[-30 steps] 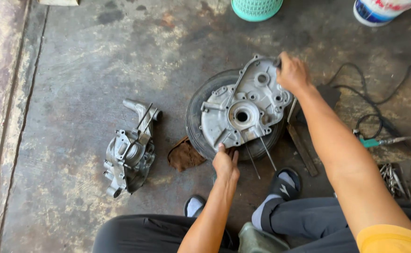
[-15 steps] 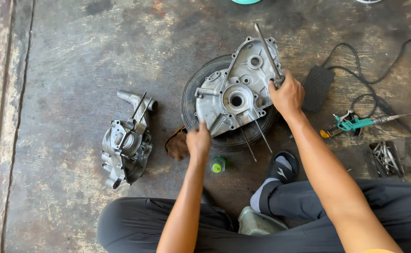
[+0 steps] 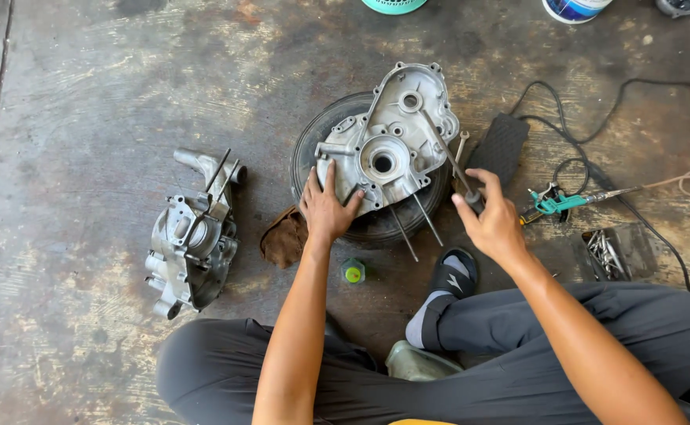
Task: The person sits on the floor and uses a metal file to smooth the surface of a silver engine casing resting on a tire. They repeatedly file different sections of the casing and occasionally wipe the surface with their hand.
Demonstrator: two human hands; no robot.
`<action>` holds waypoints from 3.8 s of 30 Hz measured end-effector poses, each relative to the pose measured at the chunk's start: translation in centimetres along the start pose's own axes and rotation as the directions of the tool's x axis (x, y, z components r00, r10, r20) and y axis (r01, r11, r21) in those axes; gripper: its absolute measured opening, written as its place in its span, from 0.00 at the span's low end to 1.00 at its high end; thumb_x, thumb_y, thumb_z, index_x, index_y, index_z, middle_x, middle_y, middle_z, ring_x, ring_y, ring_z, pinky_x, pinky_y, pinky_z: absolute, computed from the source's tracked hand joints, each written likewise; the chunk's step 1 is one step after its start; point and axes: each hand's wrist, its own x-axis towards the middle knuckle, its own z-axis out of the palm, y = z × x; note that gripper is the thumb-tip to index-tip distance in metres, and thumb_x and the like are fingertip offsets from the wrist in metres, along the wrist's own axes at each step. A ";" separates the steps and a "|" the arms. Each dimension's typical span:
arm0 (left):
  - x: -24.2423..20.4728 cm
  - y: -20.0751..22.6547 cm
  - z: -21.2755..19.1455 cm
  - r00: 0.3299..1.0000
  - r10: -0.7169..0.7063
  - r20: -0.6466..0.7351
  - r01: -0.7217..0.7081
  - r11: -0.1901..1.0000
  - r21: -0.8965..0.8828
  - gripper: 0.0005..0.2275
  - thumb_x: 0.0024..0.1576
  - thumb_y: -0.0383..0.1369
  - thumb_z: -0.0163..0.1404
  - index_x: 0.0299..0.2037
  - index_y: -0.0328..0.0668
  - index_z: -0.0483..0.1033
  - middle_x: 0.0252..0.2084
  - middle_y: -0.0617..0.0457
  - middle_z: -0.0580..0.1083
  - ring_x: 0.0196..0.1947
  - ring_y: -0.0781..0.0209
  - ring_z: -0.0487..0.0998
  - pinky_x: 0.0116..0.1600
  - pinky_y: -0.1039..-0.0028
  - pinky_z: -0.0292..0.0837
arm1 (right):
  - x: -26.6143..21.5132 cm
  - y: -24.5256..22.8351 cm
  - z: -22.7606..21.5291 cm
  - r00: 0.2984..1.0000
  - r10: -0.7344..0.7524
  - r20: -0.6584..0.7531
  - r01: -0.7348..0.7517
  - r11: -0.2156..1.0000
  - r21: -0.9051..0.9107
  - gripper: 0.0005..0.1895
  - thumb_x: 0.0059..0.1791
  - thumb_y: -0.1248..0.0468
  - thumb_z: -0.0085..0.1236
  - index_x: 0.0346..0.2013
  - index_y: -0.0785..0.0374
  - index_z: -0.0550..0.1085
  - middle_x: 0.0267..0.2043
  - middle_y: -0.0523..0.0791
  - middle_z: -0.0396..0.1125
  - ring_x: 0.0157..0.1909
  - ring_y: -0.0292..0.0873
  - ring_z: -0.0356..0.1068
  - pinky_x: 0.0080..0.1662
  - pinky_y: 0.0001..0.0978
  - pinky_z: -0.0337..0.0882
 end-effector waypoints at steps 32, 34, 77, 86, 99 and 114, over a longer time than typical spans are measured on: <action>-0.7 -2.3 0.3 0.993 0.090 0.073 -0.075 0.980 -0.183 0.43 0.51 0.45 0.49 0.78 0.59 0.41 0.79 0.38 0.34 0.78 0.37 0.38 0.76 0.49 0.27 | -4.4 2.2 8.1 0.907 -0.258 0.333 0.391 0.810 -0.437 0.27 0.54 0.55 0.39 0.70 0.37 0.61 0.42 0.49 0.60 0.35 0.55 0.72 0.32 0.50 0.77; -0.6 -2.5 0.1 0.991 0.108 0.084 -0.092 0.980 -0.177 0.46 0.48 0.48 0.52 0.78 0.58 0.40 0.79 0.37 0.34 0.78 0.36 0.39 0.76 0.48 0.27 | -4.0 1.9 8.1 0.908 -0.255 0.332 0.388 0.811 -0.438 0.27 0.54 0.54 0.39 0.70 0.35 0.60 0.41 0.49 0.60 0.33 0.55 0.72 0.31 0.50 0.77; -0.5 -3.1 1.3 0.991 0.133 -0.016 -0.131 0.990 0.060 0.58 0.41 0.48 0.66 0.78 0.45 0.36 0.79 0.41 0.43 0.76 0.45 0.50 0.74 0.52 0.43 | -3.5 1.1 9.2 0.911 -0.321 0.259 0.400 0.840 -0.367 0.21 0.52 0.50 0.42 0.59 0.40 0.70 0.35 0.47 0.64 0.28 0.58 0.75 0.29 0.50 0.75; -0.9 -2.9 1.3 0.991 0.132 -0.019 -0.131 0.990 0.053 0.57 0.43 0.46 0.66 0.78 0.45 0.36 0.79 0.40 0.42 0.76 0.44 0.51 0.74 0.52 0.42 | -3.9 0.8 10.0 0.924 -0.293 0.244 0.365 0.866 -0.343 0.22 0.53 0.52 0.42 0.61 0.43 0.69 0.36 0.49 0.64 0.28 0.62 0.74 0.29 0.54 0.76; -0.8 -2.7 1.0 0.992 0.126 -0.007 -0.126 0.991 0.040 0.58 0.40 0.49 0.67 0.77 0.44 0.37 0.78 0.39 0.42 0.76 0.43 0.51 0.75 0.51 0.42 | -2.7 1.3 11.3 0.926 -0.305 0.223 0.366 0.870 -0.332 0.24 0.52 0.53 0.43 0.64 0.45 0.68 0.34 0.52 0.64 0.27 0.65 0.74 0.28 0.58 0.75; 1.4 0.5 0.7 0.988 -0.112 -0.104 0.096 0.985 -0.146 0.39 0.54 0.59 0.52 0.75 0.67 0.48 0.67 0.45 0.57 0.69 0.40 0.61 0.69 0.43 0.46 | 0.7 -3.1 10.6 0.919 -0.260 0.296 0.344 0.897 -0.279 0.31 0.48 0.57 0.45 0.68 0.44 0.63 0.55 0.54 0.59 0.36 0.69 0.74 0.33 0.62 0.75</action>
